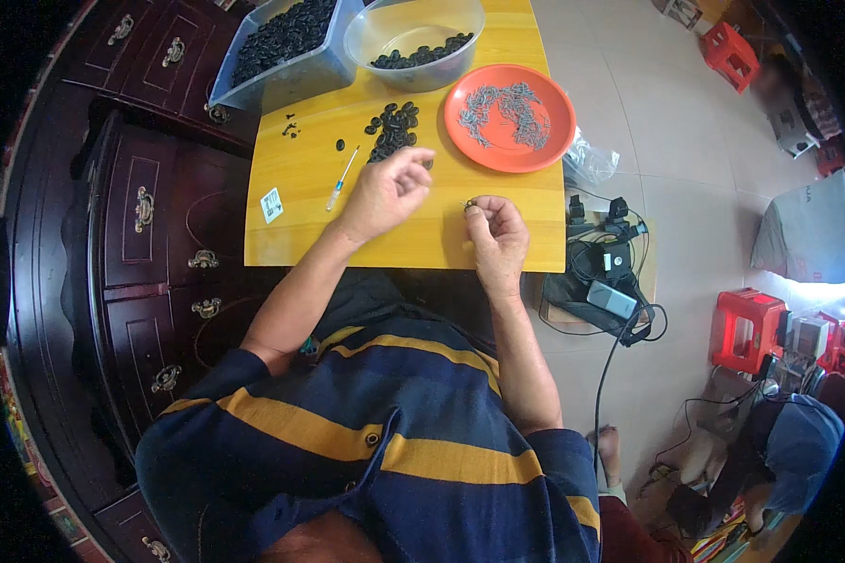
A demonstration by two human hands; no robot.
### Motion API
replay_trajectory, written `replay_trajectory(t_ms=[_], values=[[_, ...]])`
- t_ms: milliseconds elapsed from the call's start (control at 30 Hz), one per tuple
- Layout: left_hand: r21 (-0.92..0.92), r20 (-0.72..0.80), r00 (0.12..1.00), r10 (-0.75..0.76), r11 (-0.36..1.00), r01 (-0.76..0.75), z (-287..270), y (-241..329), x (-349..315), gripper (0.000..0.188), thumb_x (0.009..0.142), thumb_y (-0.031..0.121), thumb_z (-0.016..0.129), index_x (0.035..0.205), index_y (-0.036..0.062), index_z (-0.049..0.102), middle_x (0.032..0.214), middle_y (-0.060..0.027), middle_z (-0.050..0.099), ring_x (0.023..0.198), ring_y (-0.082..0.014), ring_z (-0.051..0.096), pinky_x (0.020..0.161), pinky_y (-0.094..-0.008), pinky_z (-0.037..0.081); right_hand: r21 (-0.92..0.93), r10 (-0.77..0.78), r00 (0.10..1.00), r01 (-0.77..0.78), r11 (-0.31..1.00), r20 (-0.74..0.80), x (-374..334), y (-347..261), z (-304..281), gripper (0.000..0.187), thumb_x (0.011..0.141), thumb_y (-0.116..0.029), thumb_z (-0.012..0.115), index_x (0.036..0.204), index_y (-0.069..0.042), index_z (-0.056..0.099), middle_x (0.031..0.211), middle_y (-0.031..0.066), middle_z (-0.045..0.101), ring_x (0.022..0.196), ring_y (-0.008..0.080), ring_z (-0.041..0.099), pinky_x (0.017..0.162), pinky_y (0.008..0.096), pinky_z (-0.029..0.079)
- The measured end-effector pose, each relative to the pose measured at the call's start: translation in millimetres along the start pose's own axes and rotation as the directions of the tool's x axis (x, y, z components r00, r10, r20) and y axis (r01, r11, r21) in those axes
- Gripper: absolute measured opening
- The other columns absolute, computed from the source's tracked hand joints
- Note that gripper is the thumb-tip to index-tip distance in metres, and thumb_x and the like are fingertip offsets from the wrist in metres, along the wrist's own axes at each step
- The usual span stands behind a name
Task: The person assembles small black plastic components by hand at a table.
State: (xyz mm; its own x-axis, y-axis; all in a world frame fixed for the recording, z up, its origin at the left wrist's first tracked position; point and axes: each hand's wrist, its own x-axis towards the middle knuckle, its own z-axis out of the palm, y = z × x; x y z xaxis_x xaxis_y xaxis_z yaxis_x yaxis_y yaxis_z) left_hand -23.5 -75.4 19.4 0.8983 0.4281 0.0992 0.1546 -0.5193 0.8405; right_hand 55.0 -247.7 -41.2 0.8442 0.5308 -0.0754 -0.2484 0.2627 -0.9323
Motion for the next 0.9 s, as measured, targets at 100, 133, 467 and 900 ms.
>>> replay_trajectory(t_ms=[100, 133, 467, 900], values=[[0.343, -0.078, 0.988, 0.136, 0.934, -0.102, -14, -16, 7, 0.036, 0.077, 0.002, 0.068, 0.112, 0.0044, 0.063, 0.086, -0.0068, 0.065, 0.065, -0.0166, 0.062, 0.063, -0.0291, 0.052, 0.001, 0.032, 0.999, -0.032, 0.999, 0.001, 0, -2, 1, 0.007, 0.092, -0.004, 0.061, 0.099, -0.001, 0.060, 0.079, 0.0010, 0.061, 0.065, 0.0073, 0.055, 0.061, 0.0211, 0.046], [0.413, -0.078, 0.982, 0.174, 0.902, -0.127, -15, -15, 10, 0.030, 0.077, 0.008, 0.069, 0.106, 0.0041, 0.066, 0.086, -0.0084, 0.064, 0.072, -0.0238, 0.063, 0.070, -0.0347, 0.052, 0.013, 0.022, 1.000, -0.022, 1.000, 0.005, 0, -1, 0, 0.007, 0.092, -0.004, 0.061, 0.099, -0.001, 0.060, 0.080, 0.0012, 0.061, 0.065, 0.0074, 0.055, 0.061, 0.0212, 0.046], [0.674, 0.091, 0.973, 0.210, 0.707, -0.216, -4, -29, 41, 0.015, 0.078, 0.019, 0.067, 0.088, 0.0075, 0.072, 0.083, -0.0101, 0.065, 0.084, -0.0310, 0.061, 0.079, -0.0417, 0.050, 0.022, 0.033, 0.999, -0.033, 0.999, -0.002, 2, -3, 1, 0.007, 0.093, -0.005, 0.061, 0.099, -0.001, 0.060, 0.082, 0.0015, 0.061, 0.066, 0.0072, 0.055, 0.062, 0.0211, 0.047], [-0.025, 0.016, 1.000, -0.017, 1.000, 0.017, 7, 5, 14, 0.010, 0.082, 0.006, 0.068, 0.090, 0.0027, 0.062, 0.077, -0.0031, 0.062, 0.068, -0.0091, 0.057, 0.066, -0.0246, 0.049, 0.119, 0.035, 0.999, -0.033, 0.992, -0.012, 1, -6, 1, 0.006, 0.092, -0.006, 0.061, 0.098, -0.003, 0.060, 0.084, 0.0002, 0.063, 0.067, 0.0053, 0.055, 0.061, 0.0188, 0.045]])
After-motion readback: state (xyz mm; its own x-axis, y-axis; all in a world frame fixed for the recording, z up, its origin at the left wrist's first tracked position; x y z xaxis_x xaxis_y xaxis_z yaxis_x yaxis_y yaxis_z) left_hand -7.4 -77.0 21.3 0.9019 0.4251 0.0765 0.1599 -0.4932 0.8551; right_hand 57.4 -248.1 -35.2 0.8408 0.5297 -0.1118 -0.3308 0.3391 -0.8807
